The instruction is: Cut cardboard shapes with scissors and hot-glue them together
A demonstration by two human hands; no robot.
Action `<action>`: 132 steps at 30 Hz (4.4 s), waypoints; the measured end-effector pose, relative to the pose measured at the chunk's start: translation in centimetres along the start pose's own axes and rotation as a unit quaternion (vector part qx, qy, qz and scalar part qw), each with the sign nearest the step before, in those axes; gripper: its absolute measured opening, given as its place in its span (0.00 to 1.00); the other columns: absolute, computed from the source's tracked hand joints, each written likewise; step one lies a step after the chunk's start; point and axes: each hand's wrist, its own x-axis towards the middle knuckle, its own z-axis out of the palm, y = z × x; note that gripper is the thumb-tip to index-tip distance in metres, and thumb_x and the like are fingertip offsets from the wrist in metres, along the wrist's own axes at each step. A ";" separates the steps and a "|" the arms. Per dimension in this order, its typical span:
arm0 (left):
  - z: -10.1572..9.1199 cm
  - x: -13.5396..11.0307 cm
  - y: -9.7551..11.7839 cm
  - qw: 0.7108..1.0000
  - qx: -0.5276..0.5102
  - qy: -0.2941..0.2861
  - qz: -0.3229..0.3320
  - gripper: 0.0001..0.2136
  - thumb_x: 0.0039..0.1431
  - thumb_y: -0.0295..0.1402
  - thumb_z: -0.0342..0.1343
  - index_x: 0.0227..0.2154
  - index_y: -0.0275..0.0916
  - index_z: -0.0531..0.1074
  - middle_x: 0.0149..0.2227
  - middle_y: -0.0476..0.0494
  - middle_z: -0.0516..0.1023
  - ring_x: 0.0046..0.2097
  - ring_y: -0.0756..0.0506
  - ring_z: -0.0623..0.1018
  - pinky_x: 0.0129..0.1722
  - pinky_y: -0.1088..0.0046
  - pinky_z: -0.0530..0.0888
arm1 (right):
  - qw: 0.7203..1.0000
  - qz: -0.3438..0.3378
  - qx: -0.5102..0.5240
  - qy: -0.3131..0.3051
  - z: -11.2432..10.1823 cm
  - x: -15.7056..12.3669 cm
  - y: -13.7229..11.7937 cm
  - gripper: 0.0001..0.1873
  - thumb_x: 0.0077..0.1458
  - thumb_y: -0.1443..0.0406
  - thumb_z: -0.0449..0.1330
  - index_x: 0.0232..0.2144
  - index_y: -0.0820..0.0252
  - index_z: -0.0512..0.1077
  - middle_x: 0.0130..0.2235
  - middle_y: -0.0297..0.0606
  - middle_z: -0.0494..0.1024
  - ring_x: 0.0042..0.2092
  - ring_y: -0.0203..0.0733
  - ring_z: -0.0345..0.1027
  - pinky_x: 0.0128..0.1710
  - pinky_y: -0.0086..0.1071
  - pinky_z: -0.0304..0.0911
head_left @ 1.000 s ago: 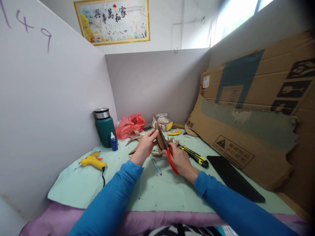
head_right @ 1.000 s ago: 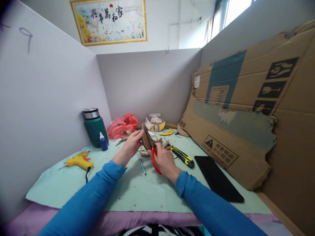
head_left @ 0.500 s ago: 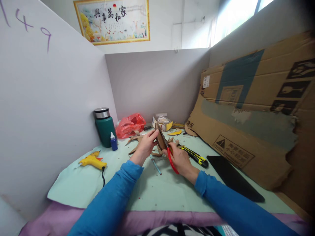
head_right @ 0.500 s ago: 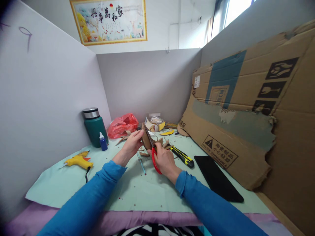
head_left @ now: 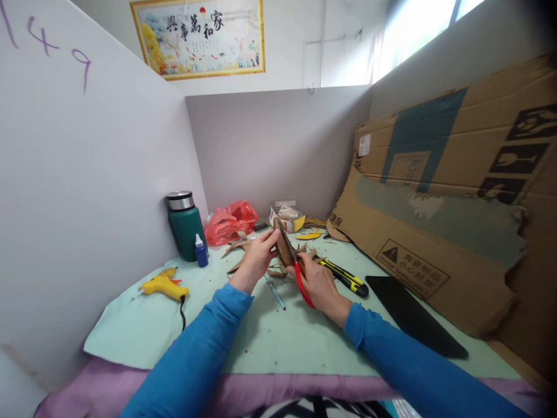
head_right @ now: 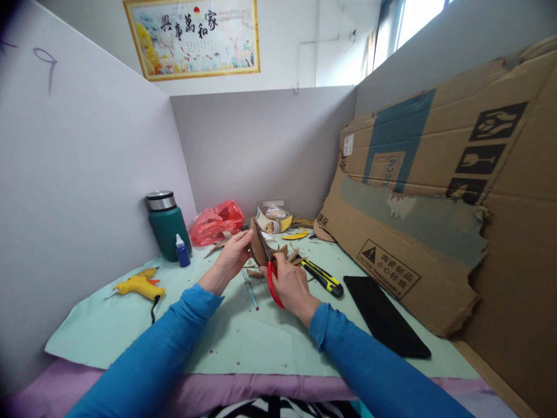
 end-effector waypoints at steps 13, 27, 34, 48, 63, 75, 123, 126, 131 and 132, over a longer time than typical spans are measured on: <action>0.0 -0.1 0.1 1.000 0.008 -0.003 0.004 0.17 0.47 0.43 0.64 0.34 0.35 0.75 0.32 0.44 0.74 0.32 0.50 0.72 0.32 0.75 0.69 | 0.999 0.009 0.026 -0.020 -0.2 -0.1 0.0 0.22 0.62 0.51 0.45 0.49 0.61 0.62 0.34 0.40 0.79 0.35 0.44 0.74 0.32 0.31 0.56; 0.4 -0.4 0.2 1.000 0.017 -0.014 -0.002 0.16 0.47 0.42 0.64 0.36 0.36 0.76 0.34 0.44 0.76 0.34 0.49 0.74 0.34 0.73 0.70 | 0.999 0.020 0.039 -0.019 -0.2 0.1 0.0 0.21 0.62 0.51 0.46 0.47 0.60 0.64 0.34 0.39 0.78 0.35 0.44 0.73 0.30 0.30 0.55; 0.4 -0.5 0.0 0.999 0.026 -0.022 -0.006 0.17 0.48 0.43 0.63 0.37 0.37 0.76 0.37 0.42 0.76 0.36 0.47 0.74 0.36 0.71 0.70 | 0.999 0.022 0.033 -0.016 -0.1 0.1 0.1 0.21 0.62 0.51 0.45 0.47 0.59 0.64 0.33 0.39 0.79 0.34 0.44 0.73 0.30 0.30 0.55; 0.3 -0.3 -0.2 0.999 0.027 -0.021 -0.013 0.18 0.47 0.43 0.63 0.37 0.36 0.75 0.37 0.42 0.76 0.36 0.47 0.74 0.36 0.71 0.71 | 1.000 0.026 0.003 -0.004 0.4 0.3 0.2 0.21 0.62 0.51 0.46 0.45 0.60 0.65 0.30 0.38 0.79 0.32 0.44 0.74 0.28 0.29 0.53; 0.1 -0.2 -0.1 0.999 0.025 -0.022 -0.011 0.17 0.48 0.43 0.63 0.37 0.36 0.76 0.36 0.42 0.77 0.35 0.47 0.75 0.35 0.72 0.71 | 0.999 0.008 0.044 0.000 0.1 0.1 0.2 0.22 0.62 0.50 0.46 0.47 0.59 0.63 0.33 0.38 0.78 0.35 0.45 0.73 0.31 0.30 0.54; 0.0 -0.4 -0.4 0.998 0.032 -0.053 -0.017 0.18 0.49 0.42 0.63 0.39 0.37 0.75 0.39 0.40 0.77 0.38 0.46 0.76 0.37 0.71 0.71 | 1.000 0.012 0.025 0.012 0.1 0.1 0.3 0.22 0.62 0.50 0.45 0.45 0.59 0.65 0.32 0.39 0.79 0.33 0.45 0.73 0.28 0.30 0.52; 1.2 -0.6 0.1 0.997 -0.074 -0.004 0.010 0.14 0.48 0.34 0.61 0.40 0.38 0.73 0.39 0.45 0.78 0.41 0.45 0.77 0.41 0.70 0.71 | 0.991 -0.051 0.099 0.070 0.3 0.4 1.0 0.22 0.60 0.51 0.50 0.49 0.59 0.66 0.44 0.43 0.76 0.42 0.45 0.70 0.38 0.33 0.63; 1.3 -0.7 -0.2 0.998 -0.069 -0.010 0.003 0.16 0.47 0.34 0.63 0.40 0.38 0.73 0.39 0.45 0.78 0.41 0.45 0.77 0.40 0.71 0.71 | 0.991 -0.042 0.106 0.075 0.3 0.3 0.9 0.22 0.60 0.51 0.50 0.48 0.59 0.66 0.43 0.43 0.76 0.41 0.44 0.71 0.38 0.32 0.63; 1.4 -0.7 -0.4 0.997 -0.072 -0.012 0.002 0.17 0.47 0.34 0.63 0.42 0.38 0.73 0.40 0.44 0.78 0.42 0.44 0.77 0.40 0.71 0.72 | 0.990 -0.037 0.109 0.081 0.4 0.3 1.0 0.21 0.60 0.52 0.50 0.48 0.59 0.66 0.43 0.42 0.76 0.41 0.44 0.71 0.37 0.32 0.62; 1.4 -0.7 -0.4 0.997 -0.074 -0.012 0.003 0.17 0.47 0.34 0.63 0.43 0.38 0.73 0.40 0.44 0.78 0.42 0.44 0.77 0.40 0.71 0.72 | 0.990 -0.038 0.109 0.081 0.4 0.3 1.0 0.21 0.60 0.51 0.50 0.48 0.59 0.67 0.42 0.41 0.76 0.40 0.44 0.71 0.37 0.32 0.62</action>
